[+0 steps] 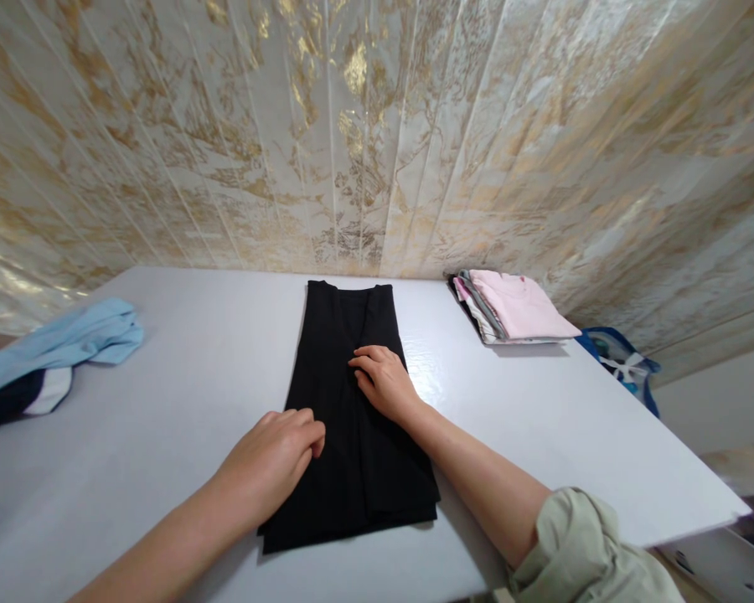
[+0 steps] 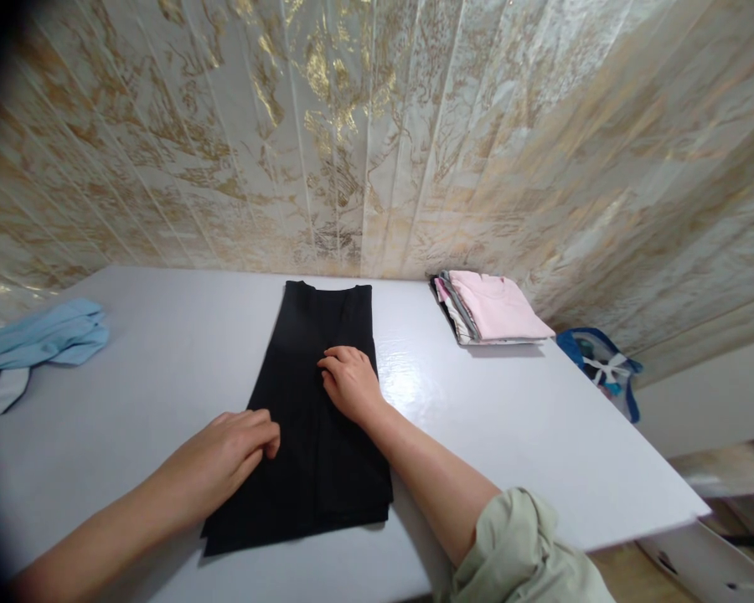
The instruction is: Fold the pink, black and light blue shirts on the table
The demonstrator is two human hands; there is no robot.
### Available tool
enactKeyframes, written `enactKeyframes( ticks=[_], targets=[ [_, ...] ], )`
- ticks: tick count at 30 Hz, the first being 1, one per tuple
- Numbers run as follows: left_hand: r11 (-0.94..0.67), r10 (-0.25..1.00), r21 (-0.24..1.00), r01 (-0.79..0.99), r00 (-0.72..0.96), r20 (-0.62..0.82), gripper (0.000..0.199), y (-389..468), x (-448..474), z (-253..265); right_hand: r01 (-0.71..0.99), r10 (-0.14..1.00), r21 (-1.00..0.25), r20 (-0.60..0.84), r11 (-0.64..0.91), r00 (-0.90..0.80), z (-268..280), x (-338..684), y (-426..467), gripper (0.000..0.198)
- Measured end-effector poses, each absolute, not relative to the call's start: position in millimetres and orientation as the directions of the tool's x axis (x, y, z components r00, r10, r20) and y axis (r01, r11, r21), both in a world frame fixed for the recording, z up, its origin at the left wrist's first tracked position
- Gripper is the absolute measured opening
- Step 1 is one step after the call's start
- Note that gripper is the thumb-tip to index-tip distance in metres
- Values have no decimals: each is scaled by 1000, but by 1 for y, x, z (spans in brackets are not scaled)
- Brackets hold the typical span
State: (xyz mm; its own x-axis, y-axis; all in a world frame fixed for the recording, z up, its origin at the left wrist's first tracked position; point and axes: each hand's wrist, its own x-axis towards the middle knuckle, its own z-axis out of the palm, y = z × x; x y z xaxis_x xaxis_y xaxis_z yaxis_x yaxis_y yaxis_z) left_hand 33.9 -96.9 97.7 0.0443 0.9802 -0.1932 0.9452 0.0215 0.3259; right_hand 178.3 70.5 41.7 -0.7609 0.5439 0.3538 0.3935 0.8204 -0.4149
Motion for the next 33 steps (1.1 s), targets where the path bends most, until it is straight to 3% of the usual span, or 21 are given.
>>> enactKeyframes(
  ticks=[5, 7, 12, 15, 19, 22, 27, 33],
  targets=[
    [-51, 999, 394, 918, 40, 38, 44, -91, 44, 79, 406, 549, -405, 348, 819, -760, 42, 179, 71, 26],
    [-64, 998, 406, 912, 69, 1, 45, -96, 52, 78, 408, 548, -402, 343, 820, -763, 42, 179, 71, 26],
    [-59, 944, 541, 839, 223, -244, 40, -123, 63, 102, 407, 546, -406, 331, 818, -769, 42, 179, 71, 27],
    [-35, 960, 586, 810, 190, -206, 39, -123, 60, 104, 406, 545, -403, 335, 820, -769, 42, 178, 71, 26],
    [-12, 1000, 395, 918, 5, 17, 41, -115, 56, 75, 409, 547, -400, 341, 820, -764, 43, 179, 70, 26],
    [-46, 999, 275, 960, 38, 36, 62, -122, 60, 53, 401, 542, -402, 346, 823, -766, 43, 179, 70, 26],
    [-55, 999, 285, 957, 53, 12, 49, -129, 53, 62, 388, 529, -395, 358, 832, -769, 43, 179, 69, 27],
    [41, 977, 193, 980, -79, 196, 48, -47, 12, 76, 538, 660, -383, 403, 751, -634, 44, 175, 76, 42]
  ],
)
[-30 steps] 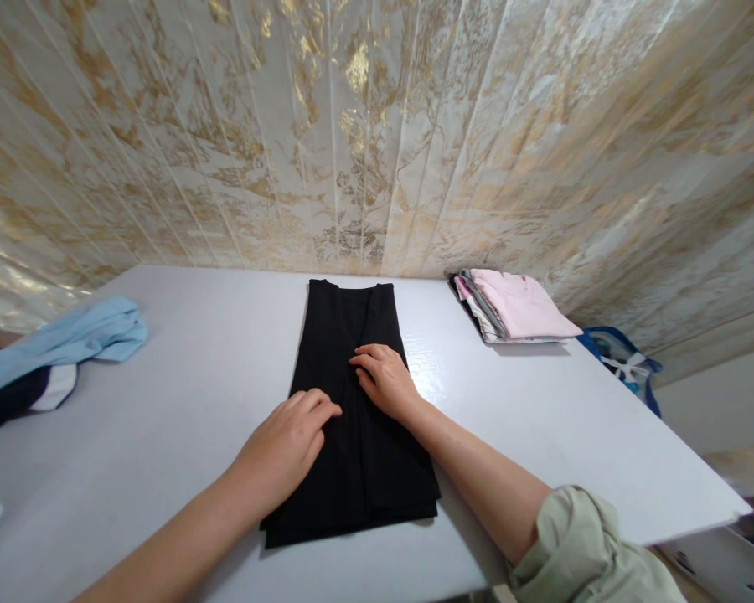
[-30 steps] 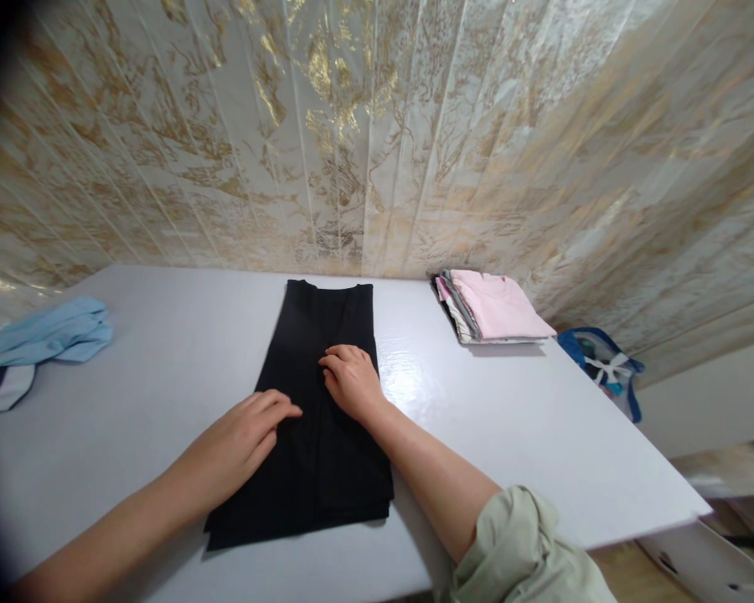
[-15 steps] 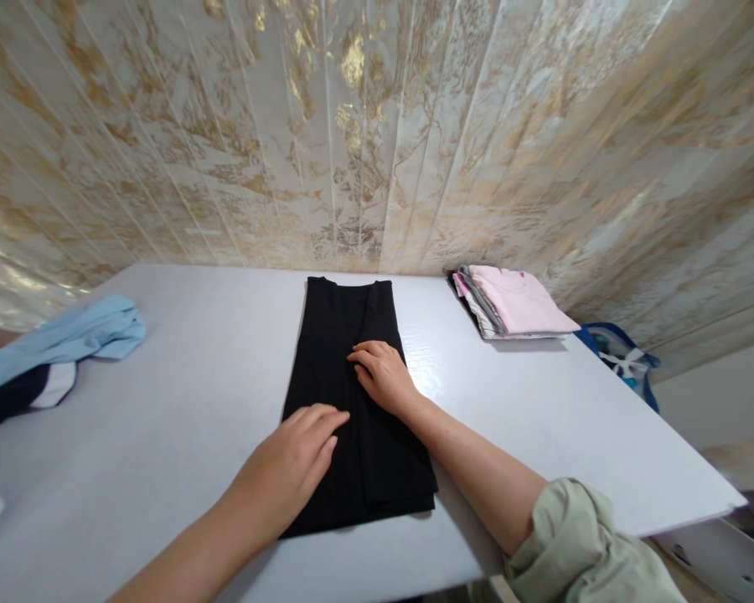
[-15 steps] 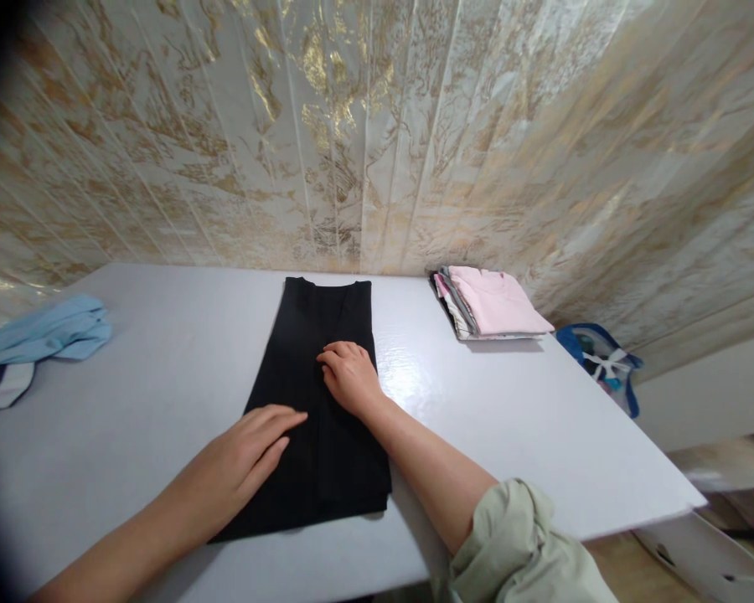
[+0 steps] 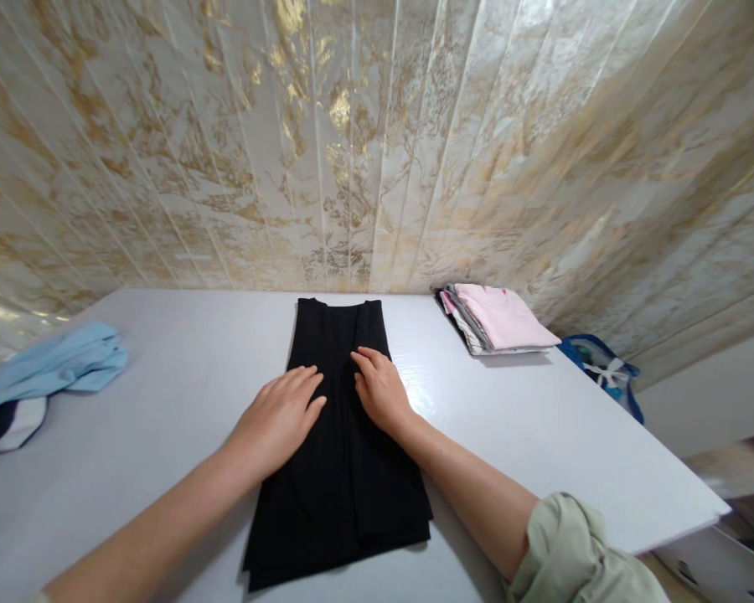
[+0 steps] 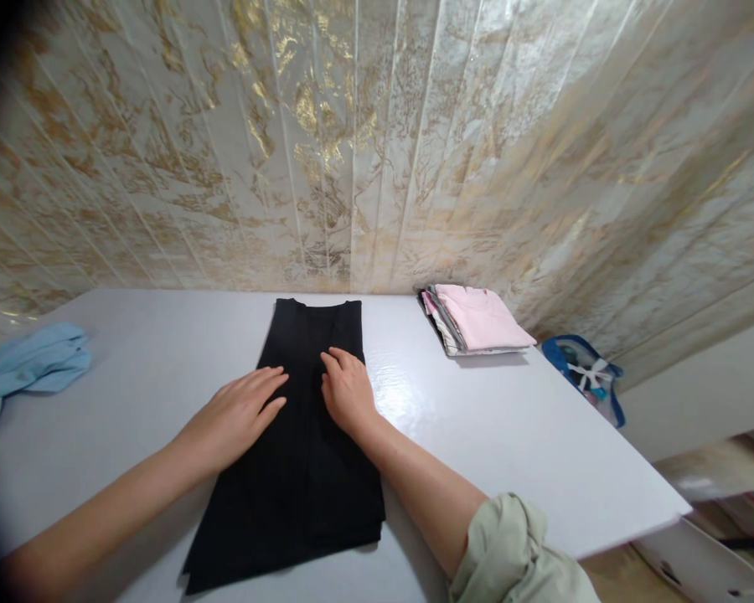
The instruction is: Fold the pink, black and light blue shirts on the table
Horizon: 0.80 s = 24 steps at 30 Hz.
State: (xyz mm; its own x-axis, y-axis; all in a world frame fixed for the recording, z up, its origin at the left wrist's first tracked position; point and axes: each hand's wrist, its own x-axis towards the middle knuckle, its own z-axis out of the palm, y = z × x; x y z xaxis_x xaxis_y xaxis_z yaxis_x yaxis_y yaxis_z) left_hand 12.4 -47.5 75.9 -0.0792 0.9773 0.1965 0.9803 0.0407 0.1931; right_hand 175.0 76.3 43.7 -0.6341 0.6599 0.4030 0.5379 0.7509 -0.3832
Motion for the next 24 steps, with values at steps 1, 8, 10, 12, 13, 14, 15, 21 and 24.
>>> enactKeyframes(
  ticks=[1, 8, 10, 12, 13, 14, 15, 21, 24],
  targets=[
    [65, 975, 166, 984, -98, 199, 51, -31, 9, 73, 580, 688, -369, 389, 726, -613, 43, 173, 80, 44],
    [173, 978, 68, 983, -179, 108, 62, 31, 2, 40, 721, 765, -255, 230, 644, -602, 31, 153, 107, 63],
    [158, 979, 77, 984, -166, 119, 62, 39, -5, 35, 721, 762, -248, 227, 647, -607, 28, 147, 115, 65],
    [158, 978, 90, 983, -168, 124, 63, 47, -14, 34, 722, 762, -245, 227, 648, -607, 28, 141, 123, 64],
    [162, 977, 94, 982, -173, 127, 64, 51, -18, 34, 722, 762, -244, 226, 647, -607, 28, 138, 127, 64],
    [168, 975, 96, 981, -180, 132, 64, 55, -21, 34, 723, 763, -242, 226, 647, -606, 28, 136, 131, 64],
    [173, 973, 97, 980, -186, 136, 64, 59, -24, 35, 724, 763, -240, 226, 647, -606, 28, 133, 135, 63],
    [175, 970, 93, 980, -188, 156, 64, 66, -25, 34, 717, 749, -221, 228, 662, -622, 30, 127, 144, 65],
    [173, 971, 99, 980, -186, 149, 64, 63, -24, 34, 699, 731, -212, 212, 683, -649, 33, 134, 132, 67]
  ],
)
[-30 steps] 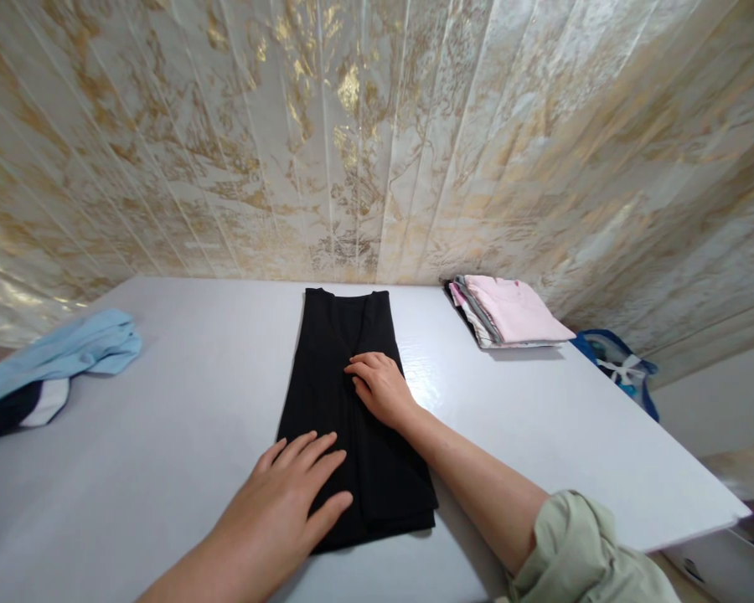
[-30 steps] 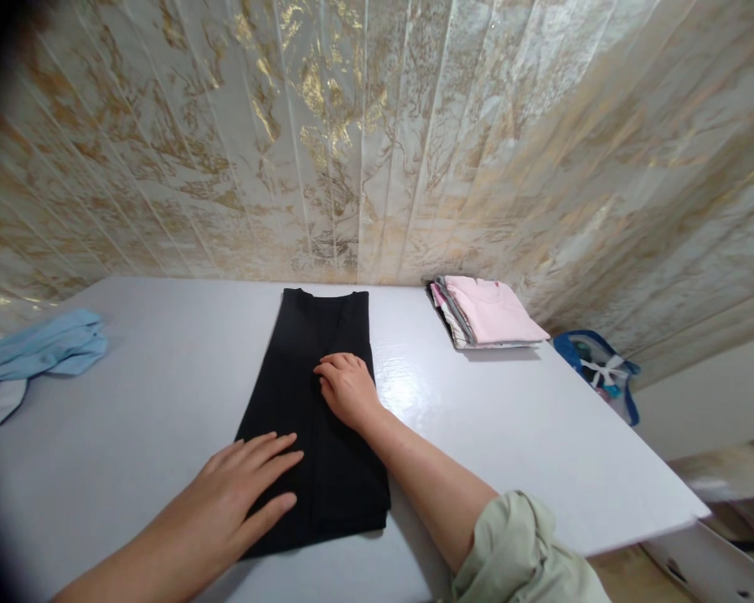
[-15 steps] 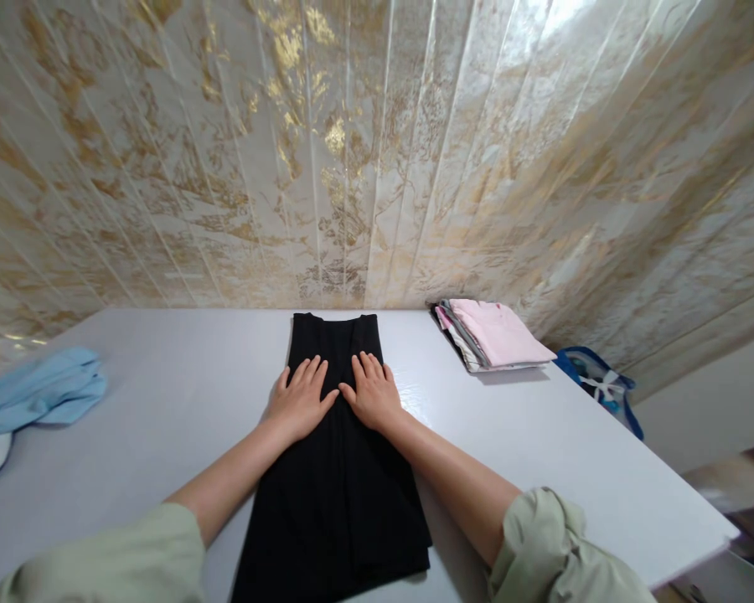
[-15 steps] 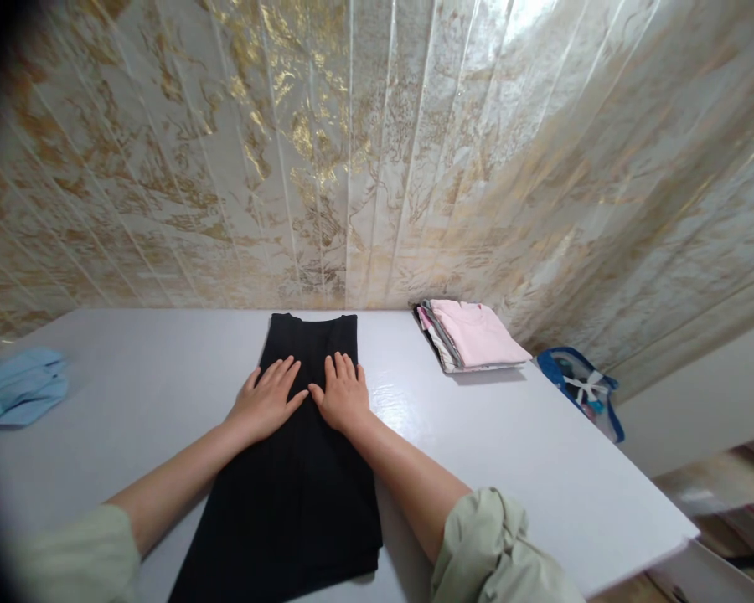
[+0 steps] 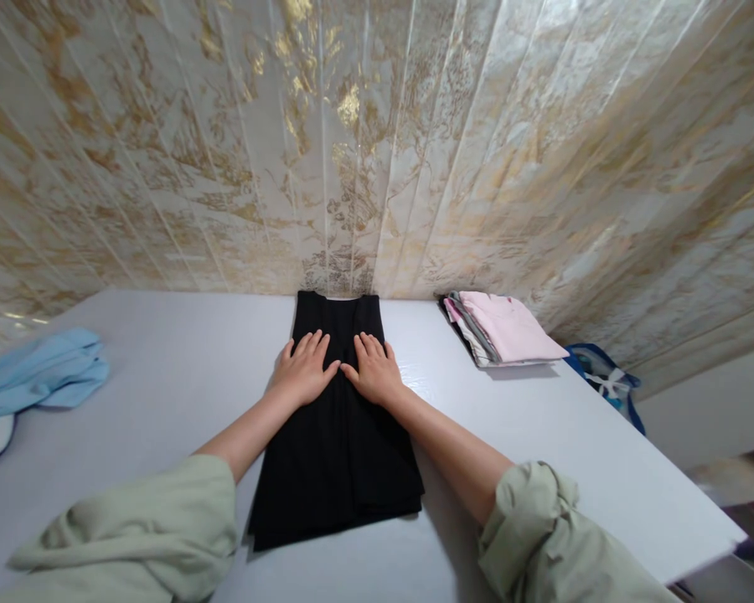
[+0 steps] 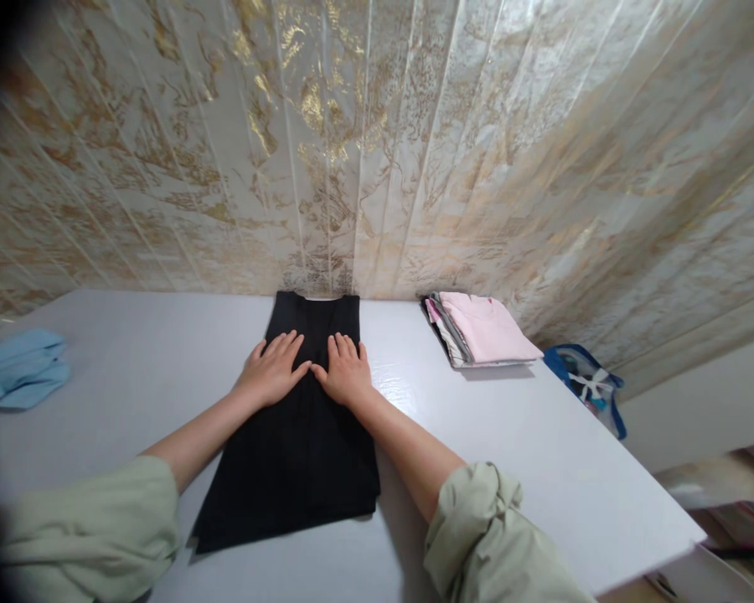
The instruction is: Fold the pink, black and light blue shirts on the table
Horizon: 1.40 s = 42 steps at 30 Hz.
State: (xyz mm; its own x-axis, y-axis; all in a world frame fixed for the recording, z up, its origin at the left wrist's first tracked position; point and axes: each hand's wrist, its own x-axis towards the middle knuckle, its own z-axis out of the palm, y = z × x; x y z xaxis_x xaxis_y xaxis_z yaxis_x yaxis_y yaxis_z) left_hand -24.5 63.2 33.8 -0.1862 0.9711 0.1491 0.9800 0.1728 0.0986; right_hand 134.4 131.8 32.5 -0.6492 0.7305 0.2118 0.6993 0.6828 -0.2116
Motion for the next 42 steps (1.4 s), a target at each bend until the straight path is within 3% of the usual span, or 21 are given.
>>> enactKeyframes(
  ticks=[12, 17, 24, 28, 31, 37, 42],
  targets=[
    [143, 984, 91, 985, -152, 97, 65, 34, -10, 40, 608, 639, -202, 186, 768, -746, 31, 187, 72, 64],
    [-22, 995, 113, 993, 10, 102, 54, -44, 16, 36, 604, 636, -203, 192, 771, -747, 30, 185, 73, 65],
    [-258, 962, 283, 924, 219, 162, 42, -140, 35, 47, 587, 627, -231, 186, 776, -756, 35, 189, 75, 58],
    [-61, 971, 436, 898, -48, 235, 29, -160, 25, 56, 507, 579, -300, 246, 808, -778, 52, 195, 68, 49],
    [104, 949, 522, 847, -242, 204, 21, -167, 13, 56, 384, 498, -366, 298, 848, -814, 69, 197, 47, 41],
    [171, 954, 557, 812, -278, 112, 13, -169, 7, 54, 152, 291, -463, 245, 873, -925, 78, 193, -1, 20],
    [182, 955, 548, 816, -279, 98, 9, -162, 10, 53, 105, 226, -465, 213, 879, -951, 63, 190, -16, 33]
  ],
)
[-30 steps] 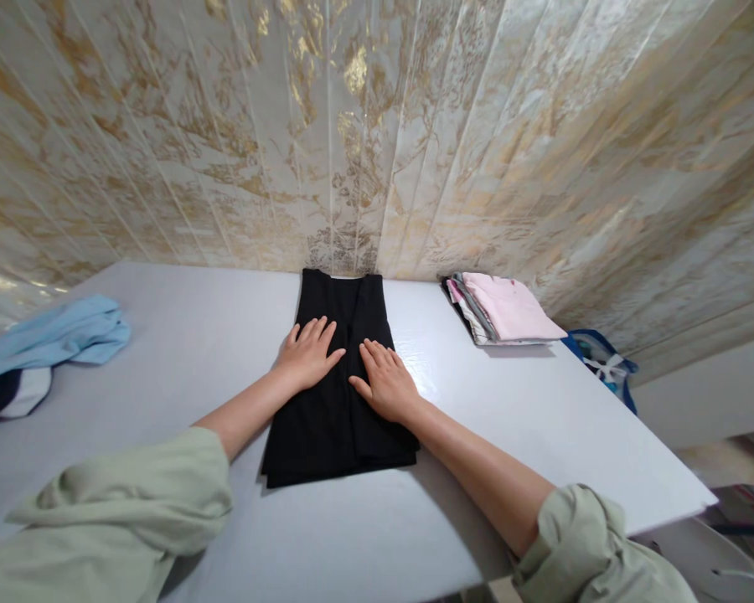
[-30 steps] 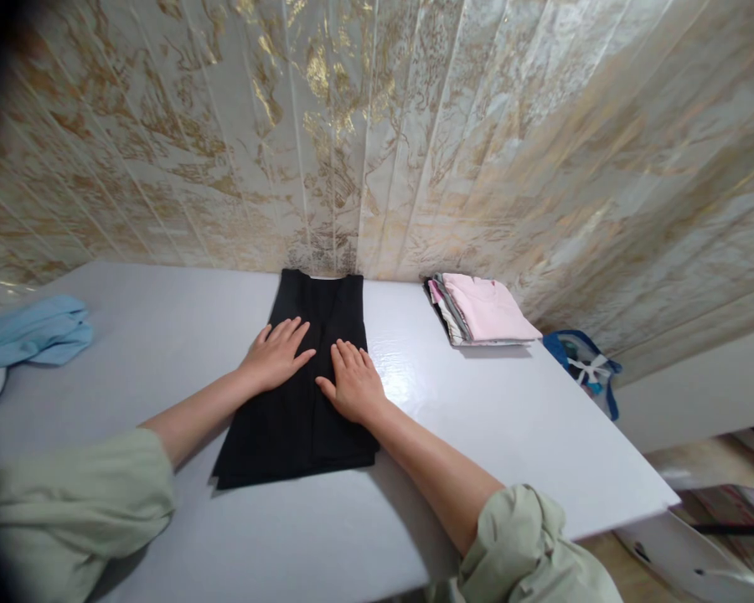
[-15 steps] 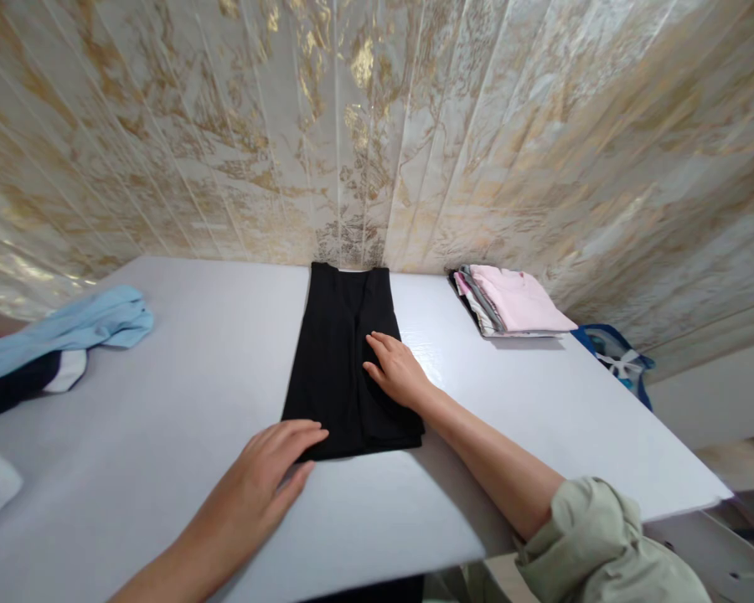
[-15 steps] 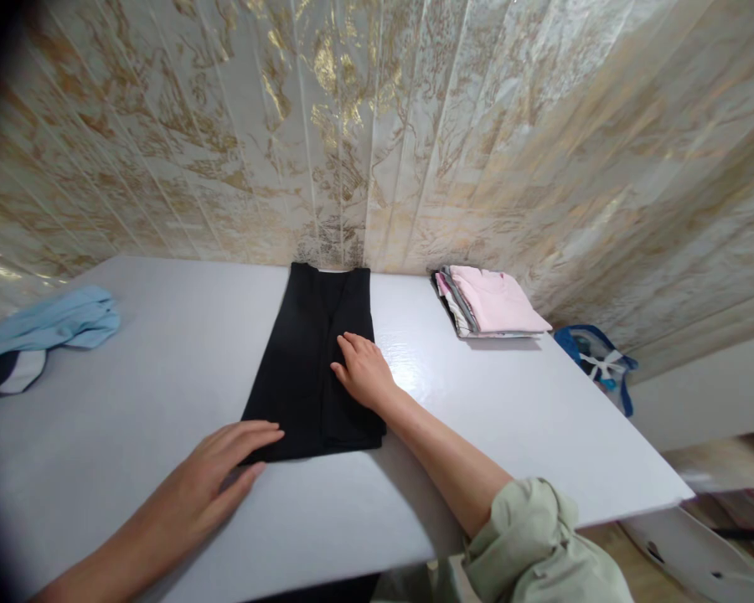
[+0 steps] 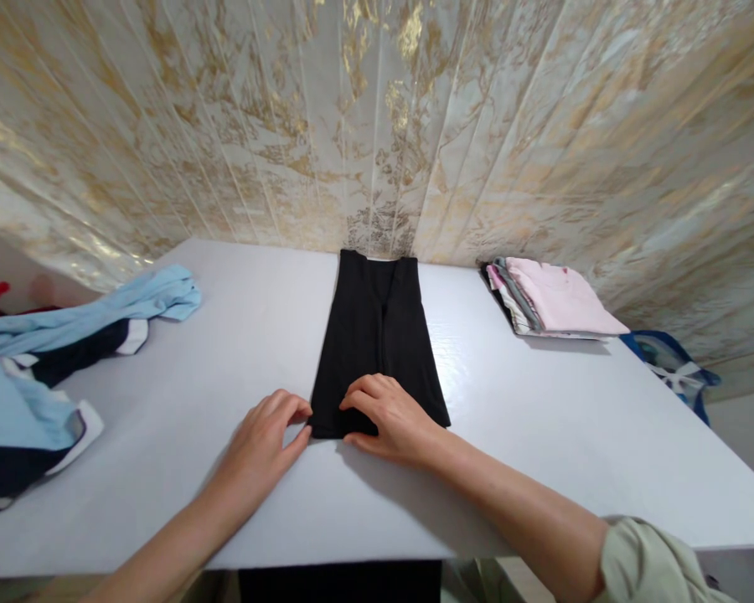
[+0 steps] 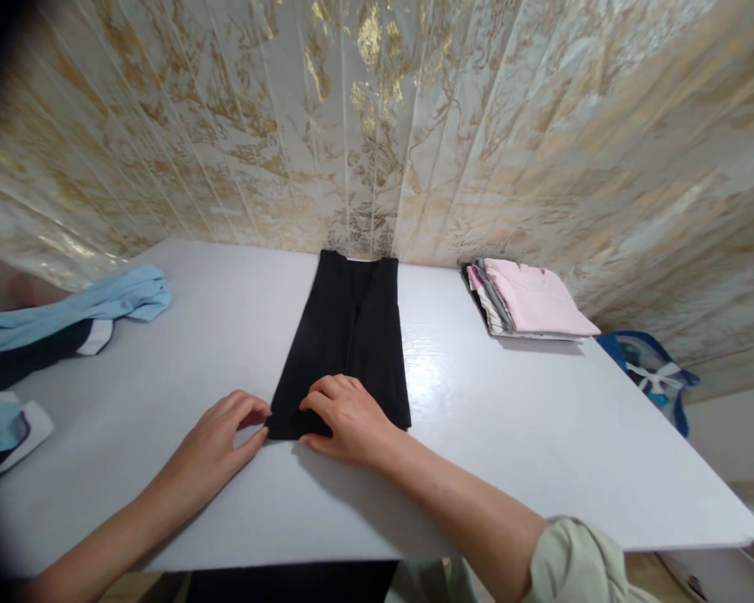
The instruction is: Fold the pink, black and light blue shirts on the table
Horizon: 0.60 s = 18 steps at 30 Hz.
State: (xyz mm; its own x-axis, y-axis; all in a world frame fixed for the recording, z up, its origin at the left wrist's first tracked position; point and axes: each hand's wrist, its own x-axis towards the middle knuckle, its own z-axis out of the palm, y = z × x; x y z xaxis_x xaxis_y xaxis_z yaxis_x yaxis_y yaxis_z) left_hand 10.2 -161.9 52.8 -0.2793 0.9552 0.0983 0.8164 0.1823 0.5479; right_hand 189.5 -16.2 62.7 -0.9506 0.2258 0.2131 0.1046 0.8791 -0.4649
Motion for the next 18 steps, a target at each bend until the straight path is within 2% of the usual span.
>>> enactKeyframes(
  ticks=[3, 7, 12, 15, 18],
  targets=[
    [177, 950, 556, 812, -288, 118, 9, -160, 13, 53, 134, 241, -419, 215, 898, -946, 59, 188, -21, 38],
    [164, 941, 596, 786, -306, 145, 8, -162, 16, 51, 204, 280, -310, 223, 928, -934, 65, 180, -32, 33],
    [152, 917, 632, 760, -347, 196, 7, -165, 12, 42, 204, 228, -120, 243, 972, -943, 69, 160, -46, 19],
    [130, 908, 630, 765, -347, 235, 6, -166, 11, 38, 233, 250, -93, 269, 968, -930, 62, 149, -49, 8],
    [85, 894, 606, 791, -330, 304, 6, -167, 12, 35, 233, 247, -83, 303, 969, -920, 53, 144, -47, 7]
  ],
)
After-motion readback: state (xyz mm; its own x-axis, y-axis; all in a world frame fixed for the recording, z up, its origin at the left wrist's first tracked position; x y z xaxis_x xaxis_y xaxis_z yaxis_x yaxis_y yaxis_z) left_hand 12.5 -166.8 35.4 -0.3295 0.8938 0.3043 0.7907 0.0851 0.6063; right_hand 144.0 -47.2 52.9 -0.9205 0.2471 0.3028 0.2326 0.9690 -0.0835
